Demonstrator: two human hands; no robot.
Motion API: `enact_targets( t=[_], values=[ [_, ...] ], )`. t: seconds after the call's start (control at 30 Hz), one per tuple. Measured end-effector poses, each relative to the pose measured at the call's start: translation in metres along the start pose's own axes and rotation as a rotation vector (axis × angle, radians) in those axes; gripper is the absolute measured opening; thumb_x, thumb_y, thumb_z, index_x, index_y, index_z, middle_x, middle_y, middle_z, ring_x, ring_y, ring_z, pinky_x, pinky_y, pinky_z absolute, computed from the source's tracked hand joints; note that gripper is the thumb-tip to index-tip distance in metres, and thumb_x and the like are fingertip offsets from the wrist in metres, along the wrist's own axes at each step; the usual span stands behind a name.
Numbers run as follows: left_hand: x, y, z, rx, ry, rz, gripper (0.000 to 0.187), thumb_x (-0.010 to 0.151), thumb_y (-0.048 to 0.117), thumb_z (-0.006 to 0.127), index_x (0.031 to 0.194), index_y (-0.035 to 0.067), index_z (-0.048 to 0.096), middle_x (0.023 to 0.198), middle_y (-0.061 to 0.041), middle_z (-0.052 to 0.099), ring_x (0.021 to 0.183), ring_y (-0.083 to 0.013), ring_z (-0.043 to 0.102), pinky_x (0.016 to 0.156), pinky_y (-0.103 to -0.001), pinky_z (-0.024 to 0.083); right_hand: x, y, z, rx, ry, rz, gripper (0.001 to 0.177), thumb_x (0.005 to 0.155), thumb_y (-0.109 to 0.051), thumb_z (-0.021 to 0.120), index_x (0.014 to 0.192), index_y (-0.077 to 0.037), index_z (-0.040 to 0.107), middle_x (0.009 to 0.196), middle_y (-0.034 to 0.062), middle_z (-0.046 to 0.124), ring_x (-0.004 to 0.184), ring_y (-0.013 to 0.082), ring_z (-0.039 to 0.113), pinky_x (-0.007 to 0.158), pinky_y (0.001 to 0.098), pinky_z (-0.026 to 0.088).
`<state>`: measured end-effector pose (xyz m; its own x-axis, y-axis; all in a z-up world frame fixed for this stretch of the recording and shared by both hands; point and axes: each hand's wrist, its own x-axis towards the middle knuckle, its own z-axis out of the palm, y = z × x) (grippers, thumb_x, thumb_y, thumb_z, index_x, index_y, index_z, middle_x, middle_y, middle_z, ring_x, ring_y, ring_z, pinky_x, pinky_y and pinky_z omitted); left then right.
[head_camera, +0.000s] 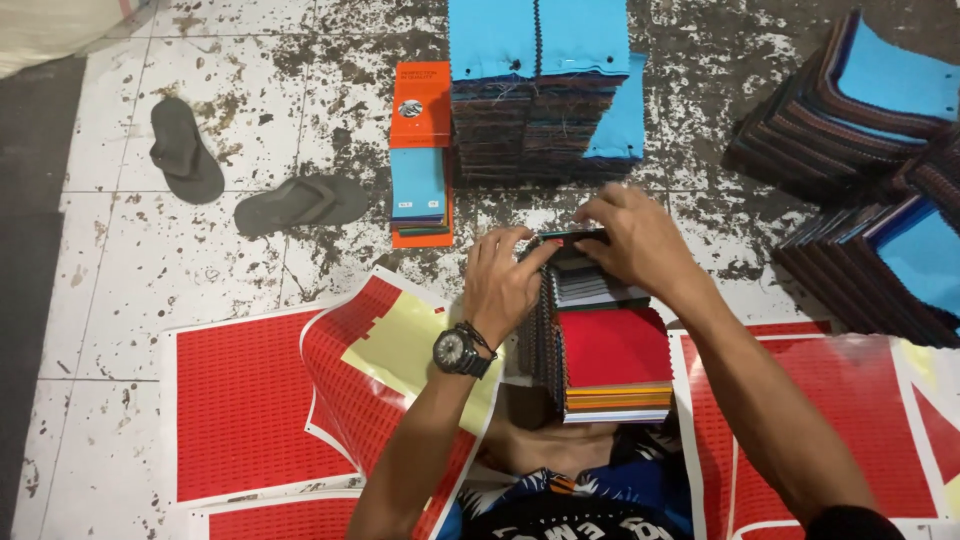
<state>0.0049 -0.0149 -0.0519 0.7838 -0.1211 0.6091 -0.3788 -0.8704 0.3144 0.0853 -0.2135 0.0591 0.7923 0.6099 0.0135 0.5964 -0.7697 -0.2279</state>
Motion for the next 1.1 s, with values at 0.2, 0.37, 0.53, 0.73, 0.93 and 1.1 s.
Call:
enact_targets(
  t=[0.2, 0.37, 0.53, 0.73, 0.93, 1.1],
  values=[
    [0.007, 0.003, -0.016, -0.527, 0.045, -0.311, 0.036, 0.09, 0.006, 0.047, 0.116, 0.016, 0.069, 0.111, -0.009, 0.059, 0.11, -0.0312, 0.059, 0.093, -0.044, 0.05, -0.008, 0.006, 0.013, 0.052, 0.091, -0.007, 0.006, 0.083, -0.022, 0.079, 0.087, -0.019, 0.075, 0.083, 0.0048, 0.071, 0.087, 0.0328, 0.072, 0.075, 0.0467, 0.059],
    [0.007, -0.004, -0.024, -0.905, 0.181, -0.666, 0.029, 0.093, 0.004, 0.054, 0.121, 0.008, 0.062, 0.11, -0.011, 0.062, 0.099, -0.025, 0.065, 0.081, -0.035, 0.057, -0.013, 0.017, 0.028, -0.08, 0.22, -0.071, 0.007, 0.085, -0.027, 0.08, 0.082, -0.025, 0.075, 0.088, -0.0076, 0.072, 0.09, 0.0204, 0.071, 0.075, 0.0355, 0.059],
    [0.013, 0.0, -0.038, -1.206, 0.261, -0.936, 0.025, 0.104, 0.016, 0.047, 0.124, 0.002, 0.054, 0.081, -0.015, 0.067, 0.047, -0.0143, 0.063, 0.037, -0.02, 0.051, -0.013, 0.015, 0.032, -0.032, 0.256, -0.068, 0.007, 0.083, -0.025, 0.083, 0.081, -0.023, 0.076, 0.086, -0.0062, 0.071, 0.09, 0.0191, 0.072, 0.076, 0.0323, 0.059],
    [0.007, -0.008, -0.025, -1.319, 0.31, -1.005, 0.026, 0.11, 0.023, 0.039, 0.112, 0.005, 0.058, 0.046, -0.01, 0.051, 0.024, -0.0112, 0.042, 0.023, -0.02, 0.028, -0.014, 0.016, 0.031, -0.02, 0.233, -0.032, 0.007, 0.083, -0.021, 0.083, 0.085, -0.021, 0.077, 0.086, -0.0026, 0.074, 0.089, 0.0224, 0.074, 0.073, 0.0357, 0.06],
    [0.015, -0.003, -0.03, -1.276, 0.232, -1.017, 0.023, 0.105, 0.023, 0.046, 0.11, 0.006, 0.061, 0.052, -0.015, 0.058, 0.028, -0.015, 0.05, 0.024, -0.021, 0.034, -0.021, 0.013, 0.008, -0.084, 0.244, -0.236, 0.013, 0.084, -0.018, 0.082, 0.078, -0.016, 0.07, 0.085, -0.0001, 0.069, 0.087, 0.019, 0.07, 0.073, 0.0299, 0.059],
    [0.027, 0.002, -0.03, -1.45, 0.131, -0.987, 0.032, 0.107, 0.034, 0.042, 0.116, 0.009, 0.059, 0.076, -0.008, 0.066, 0.063, -0.0141, 0.063, 0.049, -0.022, 0.049, -0.021, -0.023, -0.048, 0.36, -0.185, -0.115, 0.008, 0.077, -0.012, 0.081, 0.079, -0.007, 0.076, 0.078, 0.0116, 0.076, 0.083, 0.0278, 0.075, 0.078, 0.0349, 0.064]
  ],
)
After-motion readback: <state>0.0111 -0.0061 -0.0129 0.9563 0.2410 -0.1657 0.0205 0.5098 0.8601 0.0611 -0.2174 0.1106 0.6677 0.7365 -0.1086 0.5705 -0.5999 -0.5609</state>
